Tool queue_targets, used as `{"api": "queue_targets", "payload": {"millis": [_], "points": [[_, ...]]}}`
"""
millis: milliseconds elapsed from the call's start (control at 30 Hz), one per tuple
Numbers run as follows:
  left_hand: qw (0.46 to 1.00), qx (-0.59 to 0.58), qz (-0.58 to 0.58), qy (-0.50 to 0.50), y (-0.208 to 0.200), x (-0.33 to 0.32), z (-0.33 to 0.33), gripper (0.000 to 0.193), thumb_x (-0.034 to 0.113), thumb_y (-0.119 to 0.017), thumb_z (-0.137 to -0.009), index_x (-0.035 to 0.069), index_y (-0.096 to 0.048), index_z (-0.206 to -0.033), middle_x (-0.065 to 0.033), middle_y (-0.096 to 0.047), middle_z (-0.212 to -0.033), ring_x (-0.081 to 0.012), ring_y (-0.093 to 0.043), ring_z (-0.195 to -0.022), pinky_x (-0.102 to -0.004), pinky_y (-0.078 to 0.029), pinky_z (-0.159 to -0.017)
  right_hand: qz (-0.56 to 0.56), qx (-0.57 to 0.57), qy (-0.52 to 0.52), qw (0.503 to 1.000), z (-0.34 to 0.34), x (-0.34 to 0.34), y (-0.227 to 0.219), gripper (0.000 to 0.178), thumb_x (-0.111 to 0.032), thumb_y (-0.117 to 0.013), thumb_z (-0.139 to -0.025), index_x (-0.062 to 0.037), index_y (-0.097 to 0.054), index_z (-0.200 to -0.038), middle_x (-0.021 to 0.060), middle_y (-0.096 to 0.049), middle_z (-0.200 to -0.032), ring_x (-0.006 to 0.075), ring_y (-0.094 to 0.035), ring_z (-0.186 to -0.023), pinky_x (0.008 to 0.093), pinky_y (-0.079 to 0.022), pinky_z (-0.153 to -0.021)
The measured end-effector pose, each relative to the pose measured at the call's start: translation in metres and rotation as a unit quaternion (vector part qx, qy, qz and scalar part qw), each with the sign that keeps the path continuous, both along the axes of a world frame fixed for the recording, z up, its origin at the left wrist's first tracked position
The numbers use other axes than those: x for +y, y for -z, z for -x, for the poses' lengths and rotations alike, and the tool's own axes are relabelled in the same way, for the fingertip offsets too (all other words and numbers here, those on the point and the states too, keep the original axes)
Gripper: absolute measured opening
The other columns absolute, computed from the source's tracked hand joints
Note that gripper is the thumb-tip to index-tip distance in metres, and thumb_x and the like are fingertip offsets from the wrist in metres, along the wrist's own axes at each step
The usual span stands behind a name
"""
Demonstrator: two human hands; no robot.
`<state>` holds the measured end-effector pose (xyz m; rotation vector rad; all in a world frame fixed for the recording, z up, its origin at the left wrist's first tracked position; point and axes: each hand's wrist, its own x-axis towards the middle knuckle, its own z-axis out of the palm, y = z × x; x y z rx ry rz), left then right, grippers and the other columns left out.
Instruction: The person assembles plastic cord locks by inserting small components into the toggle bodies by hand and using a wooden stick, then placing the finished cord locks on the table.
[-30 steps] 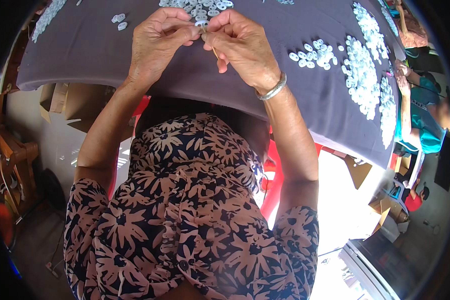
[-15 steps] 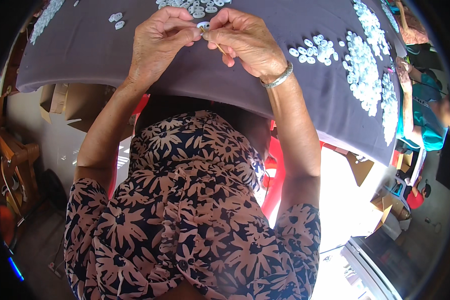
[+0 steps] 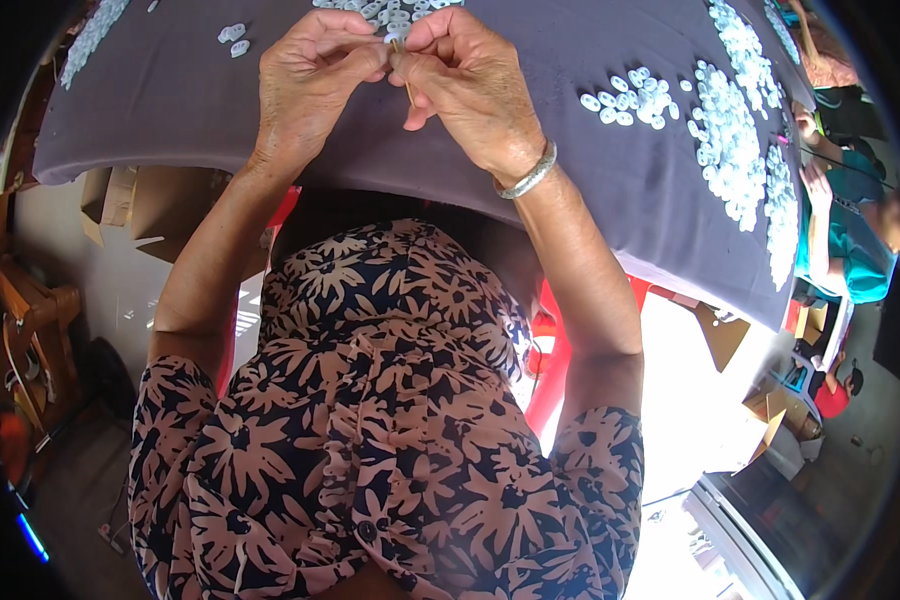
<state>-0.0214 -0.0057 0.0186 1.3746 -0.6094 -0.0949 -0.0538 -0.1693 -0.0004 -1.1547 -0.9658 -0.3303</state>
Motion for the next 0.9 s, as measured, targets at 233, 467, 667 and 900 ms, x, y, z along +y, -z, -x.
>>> {"api": "queue_targets", "payload": {"millis": [233,467,667,900], "points": [[0.979,-0.135,0.144,0.045,0.013,-0.003,-0.008,0.015,-0.01,-0.06,-0.079,0.001,-0.056,-0.088,-0.0005,-0.06,-0.079,-0.0049,-0.056,-0.074,-0.0192,-0.046,-0.067,-0.011,0.412,0.222,0.883,0.037,0.032,-0.039,0.007,-0.002,-0.058,-0.086,-0.0031,-0.053,-0.091,0.0066,-0.058,-0.074,0.0042,-0.049,-0.056,0.0215,-0.05,-0.047],[0.999,-0.037,0.015,-0.007,0.008,0.003,-0.003,0.013,-0.011,-0.057,-0.081,0.0,-0.054,-0.087,-0.0022,-0.06,-0.078,-0.0068,-0.057,-0.071,-0.0213,-0.048,-0.065,-0.06,0.422,0.223,0.877,0.036,0.042,-0.032,0.009,0.0,-0.058,-0.085,-0.0039,-0.05,-0.089,0.0074,-0.059,-0.078,0.005,-0.051,-0.059,0.024,-0.054,-0.052],[1.0,-0.018,-0.005,-0.013,0.007,0.003,-0.003,0.013,-0.011,-0.056,-0.081,0.001,-0.055,-0.085,-0.0018,-0.06,-0.078,-0.0064,-0.057,-0.071,-0.0206,-0.047,-0.065,-0.079,0.443,0.218,0.866,0.035,0.039,-0.029,0.009,0.0,-0.057,-0.085,-0.0043,-0.051,-0.089,0.0075,-0.059,-0.078,0.0055,-0.051,-0.06,0.0236,-0.055,-0.053],[1.0,-0.027,-0.004,0.001,0.011,0.001,-0.004,0.012,-0.011,-0.056,-0.081,0.001,-0.055,-0.084,-0.0007,-0.059,-0.077,-0.006,-0.056,-0.071,-0.0202,-0.047,-0.065,-0.104,0.471,0.204,0.852,0.036,0.041,-0.028,0.007,-0.001,-0.056,-0.086,-0.0041,-0.052,-0.089,0.0076,-0.059,-0.078,0.0064,-0.051,-0.062,0.0242,-0.055,-0.055]]}}
